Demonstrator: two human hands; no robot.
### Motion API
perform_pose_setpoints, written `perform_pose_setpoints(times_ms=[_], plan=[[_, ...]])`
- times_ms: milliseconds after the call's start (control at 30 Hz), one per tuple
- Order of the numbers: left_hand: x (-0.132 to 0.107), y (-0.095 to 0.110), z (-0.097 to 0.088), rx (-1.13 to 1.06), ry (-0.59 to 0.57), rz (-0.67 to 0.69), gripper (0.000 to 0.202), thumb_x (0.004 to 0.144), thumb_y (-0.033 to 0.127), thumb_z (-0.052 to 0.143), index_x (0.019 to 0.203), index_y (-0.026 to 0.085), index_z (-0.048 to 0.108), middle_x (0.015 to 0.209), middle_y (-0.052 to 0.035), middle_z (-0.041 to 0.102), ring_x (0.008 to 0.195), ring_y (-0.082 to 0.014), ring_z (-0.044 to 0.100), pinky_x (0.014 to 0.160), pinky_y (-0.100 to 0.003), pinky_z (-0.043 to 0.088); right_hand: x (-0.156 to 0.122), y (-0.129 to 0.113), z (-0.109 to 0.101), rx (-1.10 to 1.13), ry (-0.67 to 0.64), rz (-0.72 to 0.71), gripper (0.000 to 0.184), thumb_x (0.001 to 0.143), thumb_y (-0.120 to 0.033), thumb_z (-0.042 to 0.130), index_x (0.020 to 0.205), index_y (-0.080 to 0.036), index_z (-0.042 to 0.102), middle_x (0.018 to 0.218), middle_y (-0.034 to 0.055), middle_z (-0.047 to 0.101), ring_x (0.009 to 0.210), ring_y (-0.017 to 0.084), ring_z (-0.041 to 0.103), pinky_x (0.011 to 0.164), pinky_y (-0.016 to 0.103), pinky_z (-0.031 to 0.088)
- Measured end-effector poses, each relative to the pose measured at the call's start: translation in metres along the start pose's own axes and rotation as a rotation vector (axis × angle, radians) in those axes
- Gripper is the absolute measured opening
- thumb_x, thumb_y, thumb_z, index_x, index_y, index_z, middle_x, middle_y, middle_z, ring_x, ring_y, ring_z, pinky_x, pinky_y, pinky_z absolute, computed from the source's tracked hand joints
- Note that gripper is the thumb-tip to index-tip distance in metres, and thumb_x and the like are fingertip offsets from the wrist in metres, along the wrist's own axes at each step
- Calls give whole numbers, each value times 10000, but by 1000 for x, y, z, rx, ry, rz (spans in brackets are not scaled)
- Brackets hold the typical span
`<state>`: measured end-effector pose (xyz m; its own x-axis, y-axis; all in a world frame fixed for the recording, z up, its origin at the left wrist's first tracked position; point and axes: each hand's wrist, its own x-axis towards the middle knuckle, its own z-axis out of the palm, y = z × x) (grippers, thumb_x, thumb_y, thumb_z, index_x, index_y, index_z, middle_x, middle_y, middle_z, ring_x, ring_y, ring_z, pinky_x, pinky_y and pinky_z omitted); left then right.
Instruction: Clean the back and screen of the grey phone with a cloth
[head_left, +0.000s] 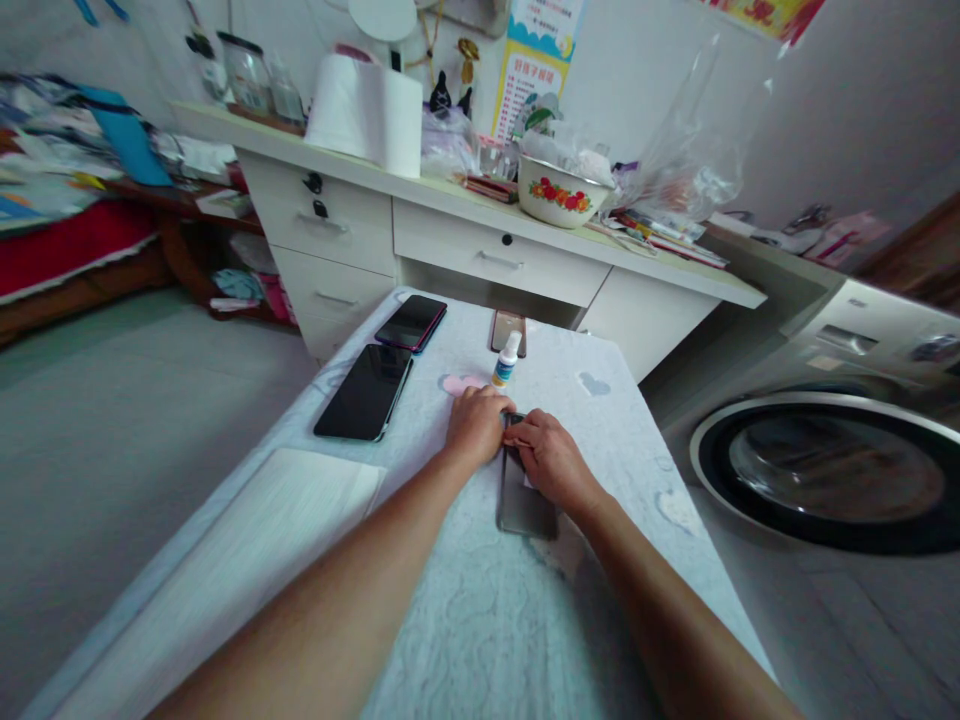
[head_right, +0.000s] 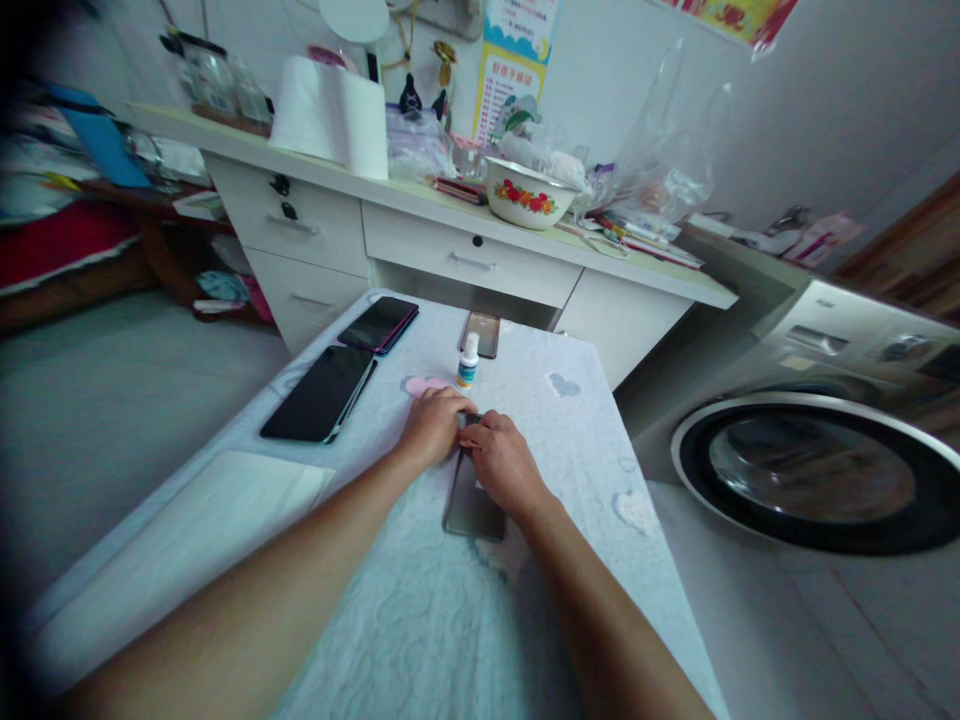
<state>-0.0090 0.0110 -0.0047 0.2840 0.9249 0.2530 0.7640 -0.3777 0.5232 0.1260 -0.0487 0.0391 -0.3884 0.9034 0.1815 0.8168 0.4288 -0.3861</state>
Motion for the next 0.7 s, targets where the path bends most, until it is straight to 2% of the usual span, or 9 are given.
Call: perform_pose_setpoints(times_ms=[233, 333, 500, 700], plan=[[0, 2, -2, -7, -14, -11, 325, 810, 112, 475, 897, 272, 744, 1015, -25, 671, 986, -214, 515, 878, -354, 381, -15, -6, 0, 77, 4, -19, 265, 887, -69, 496, 889, -182, 736, 848, 55, 572, 802, 160, 533, 731, 257, 423], [0, 3, -3, -19, -19, -2, 276, 813, 158, 492, 891, 262, 736, 1021, -25, 665, 988, -209, 517, 913, -356, 371, -19, -7, 0, 77, 13, -19, 253, 887, -77, 500, 879, -180, 731, 842, 53, 570, 795, 159, 536, 709, 252, 423], [-1, 2, -2, -30, 3, 26, 179, 808, 301, 563, 882, 257, 720, 1006, -30, 653, 980, -222, 516, 897, -366, 375, -31, -11, -6, 103, -49, -88, 239, 890, -73, 493, 860, -168, 711, 858, 59, 590, 801, 158, 544, 730, 262, 430], [-2, 1, 0, -19, 23, 28, 152, 796, 300, 583, 868, 270, 714, 998, -20, 654, 978, -230, 514, 872, -370, 375, -54, -23, -14, 216, -140, -141, 241, 865, -30, 485, 840, -179, 673, 821, 29, 572, 766, 134, 536, 679, 234, 415]])
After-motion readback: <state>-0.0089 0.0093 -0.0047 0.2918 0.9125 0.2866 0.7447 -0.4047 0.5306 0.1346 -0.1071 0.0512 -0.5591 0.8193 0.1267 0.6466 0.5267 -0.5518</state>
